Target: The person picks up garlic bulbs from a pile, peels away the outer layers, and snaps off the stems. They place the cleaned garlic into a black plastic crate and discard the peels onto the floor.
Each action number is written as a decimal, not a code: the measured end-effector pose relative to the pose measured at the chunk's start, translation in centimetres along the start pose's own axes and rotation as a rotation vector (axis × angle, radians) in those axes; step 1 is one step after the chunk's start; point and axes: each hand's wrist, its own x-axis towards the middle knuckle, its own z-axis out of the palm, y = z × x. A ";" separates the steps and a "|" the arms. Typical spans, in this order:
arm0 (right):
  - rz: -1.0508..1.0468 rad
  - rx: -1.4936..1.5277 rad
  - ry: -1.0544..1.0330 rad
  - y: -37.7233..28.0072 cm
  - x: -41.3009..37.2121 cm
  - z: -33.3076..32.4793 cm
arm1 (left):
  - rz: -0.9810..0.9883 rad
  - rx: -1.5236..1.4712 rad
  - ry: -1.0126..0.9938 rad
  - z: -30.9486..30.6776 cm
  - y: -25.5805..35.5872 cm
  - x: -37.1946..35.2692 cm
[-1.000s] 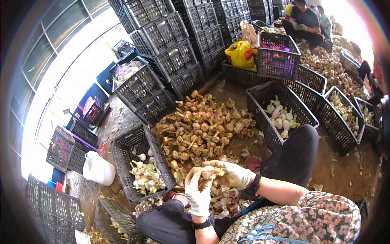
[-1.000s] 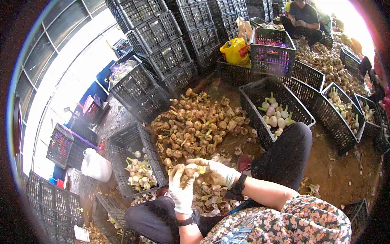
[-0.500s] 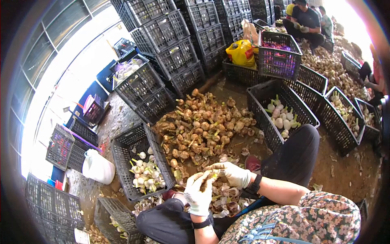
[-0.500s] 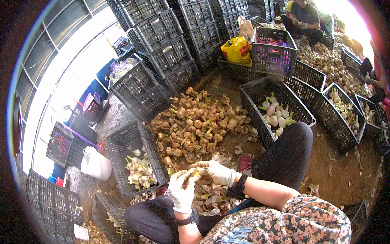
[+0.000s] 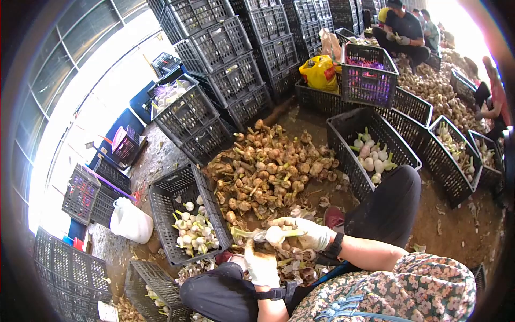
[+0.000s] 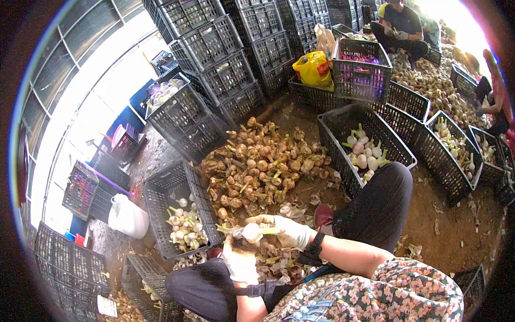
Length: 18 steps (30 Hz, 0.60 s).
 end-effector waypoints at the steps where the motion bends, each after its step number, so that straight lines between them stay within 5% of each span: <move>1: -0.036 0.007 0.051 -0.2 -0.2 0.8 | 0.105 0.139 0.077 0.7 0.0 -0.2; 2: -0.072 0.013 0.101 -0.5 -0.2 1.4 | 0.212 0.278 0.152 1.8 0.1 -0.5; 3: -0.100 0.006 0.115 0.2 0.4 0.8 | 0.319 0.727 0.100 3.2 0.5 -1.3; 7: -0.153 -0.126 0.094 1.1 0.6 0.3 | 0.297 0.390 0.205 1.3 0.0 0.2; 9: -0.141 0.297 -0.042 2.2 1.3 -0.7 | 0.460 0.571 0.371 0.3 -0.2 1.1; 12: -0.189 0.244 0.045 2.0 1.1 -0.9 | 0.544 0.786 0.425 -0.1 -0.4 1.2; 14: -0.209 0.134 0.092 1.8 1.5 -0.8 | 0.559 0.836 0.381 -0.5 -0.6 1.3; 16: -0.229 0.024 0.142 1.4 1.9 -1.0 | 0.523 0.926 0.077 0.0 -0.4 1.0; 18: -0.317 -0.359 0.152 0.8 1.9 -1.2 | 0.240 0.768 -0.085 1.6 -0.2 0.0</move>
